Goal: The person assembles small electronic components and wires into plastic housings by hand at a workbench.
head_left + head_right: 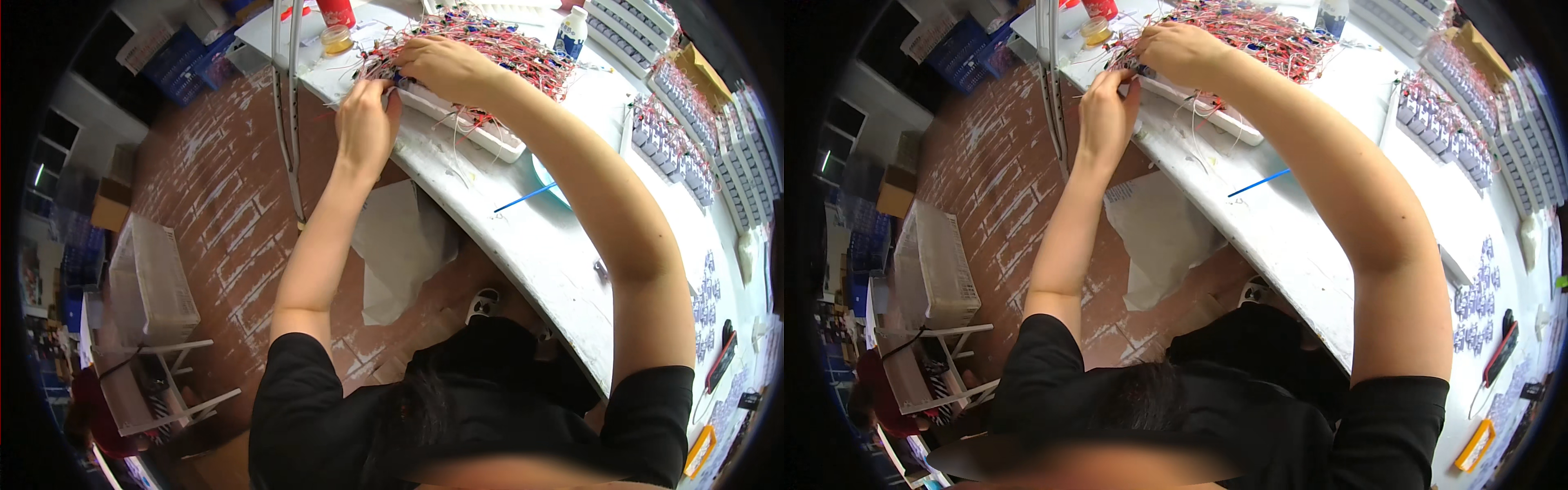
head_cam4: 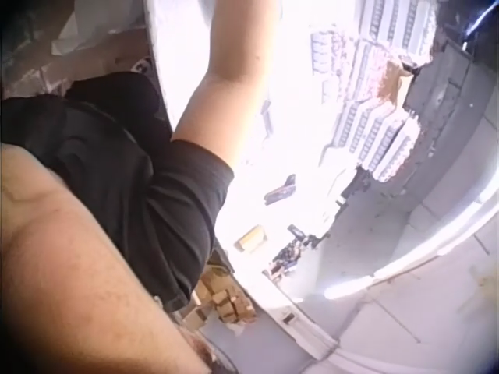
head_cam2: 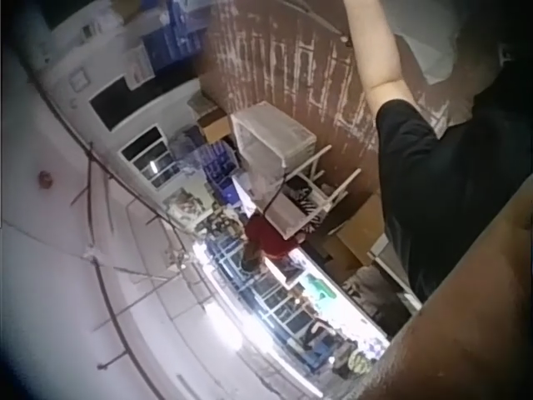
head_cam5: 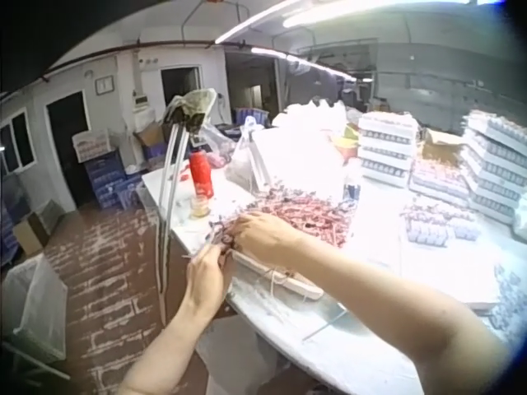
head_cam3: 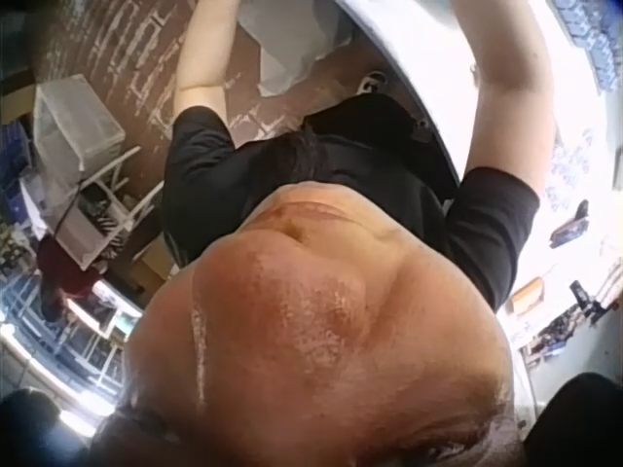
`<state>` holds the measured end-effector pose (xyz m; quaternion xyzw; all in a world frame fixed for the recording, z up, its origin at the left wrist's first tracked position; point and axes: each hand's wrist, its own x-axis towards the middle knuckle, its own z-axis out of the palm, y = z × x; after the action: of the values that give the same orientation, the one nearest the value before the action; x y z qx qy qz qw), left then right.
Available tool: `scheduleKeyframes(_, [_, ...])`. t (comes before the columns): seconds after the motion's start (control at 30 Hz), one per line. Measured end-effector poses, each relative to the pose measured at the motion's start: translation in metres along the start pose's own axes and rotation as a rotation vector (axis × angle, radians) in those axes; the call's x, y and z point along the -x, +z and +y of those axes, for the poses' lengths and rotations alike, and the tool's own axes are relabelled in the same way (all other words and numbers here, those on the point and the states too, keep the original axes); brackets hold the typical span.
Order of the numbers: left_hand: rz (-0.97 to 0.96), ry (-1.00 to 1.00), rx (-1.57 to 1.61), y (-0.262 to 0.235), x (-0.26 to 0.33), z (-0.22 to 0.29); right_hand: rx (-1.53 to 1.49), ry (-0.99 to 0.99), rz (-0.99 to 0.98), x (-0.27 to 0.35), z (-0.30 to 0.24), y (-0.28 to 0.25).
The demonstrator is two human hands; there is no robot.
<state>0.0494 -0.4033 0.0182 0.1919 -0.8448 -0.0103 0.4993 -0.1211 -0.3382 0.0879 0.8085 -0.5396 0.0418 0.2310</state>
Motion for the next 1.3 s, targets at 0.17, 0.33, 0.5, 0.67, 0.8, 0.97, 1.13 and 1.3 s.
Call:
scheduleKeyframes(0.17, [-0.093, -0.320, 0.089, 0.027, -0.010, -0.004, -0.064, 0.020, 0.005, 0.001, 0.004, 0.002])
scheduleKeyframes(0.33, [-0.125, -0.362, 0.106, 0.038, -0.012, -0.006, -0.099, -0.016, -0.013, 0.001, 0.004, -0.001])
scheduleKeyframes(0.5, [-0.055, -0.306, 0.143, 0.035, -0.022, -0.001, 0.074, -0.115, 0.238, 0.011, 0.009, 0.004])
scheduleKeyframes(0.67, [-0.138, -0.614, 0.505, 0.013, -0.019, -0.046, 0.058, -0.104, 0.153, 0.007, -0.004, -0.022])
scheduleKeyframes(0.8, [-0.200, -0.712, 0.775, 0.000, -0.026, -0.040, 0.137, -0.061, 0.205, 0.010, 0.001, -0.019])
scheduleKeyframes(0.97, [-0.300, -0.572, 0.321, -0.009, -0.018, -0.017, 0.162, -0.057, 0.240, 0.010, 0.000, -0.016])
scheduleKeyframes(1.13, [-0.165, -0.326, -0.016, 0.016, -0.012, -0.009, 0.176, -0.050, 0.205, 0.007, -0.005, -0.017])
scheduleKeyframes(1.3, [-0.218, -0.305, -0.139, 0.026, -0.017, 0.001, 0.214, -0.047, 0.206, 0.007, -0.007, -0.011])
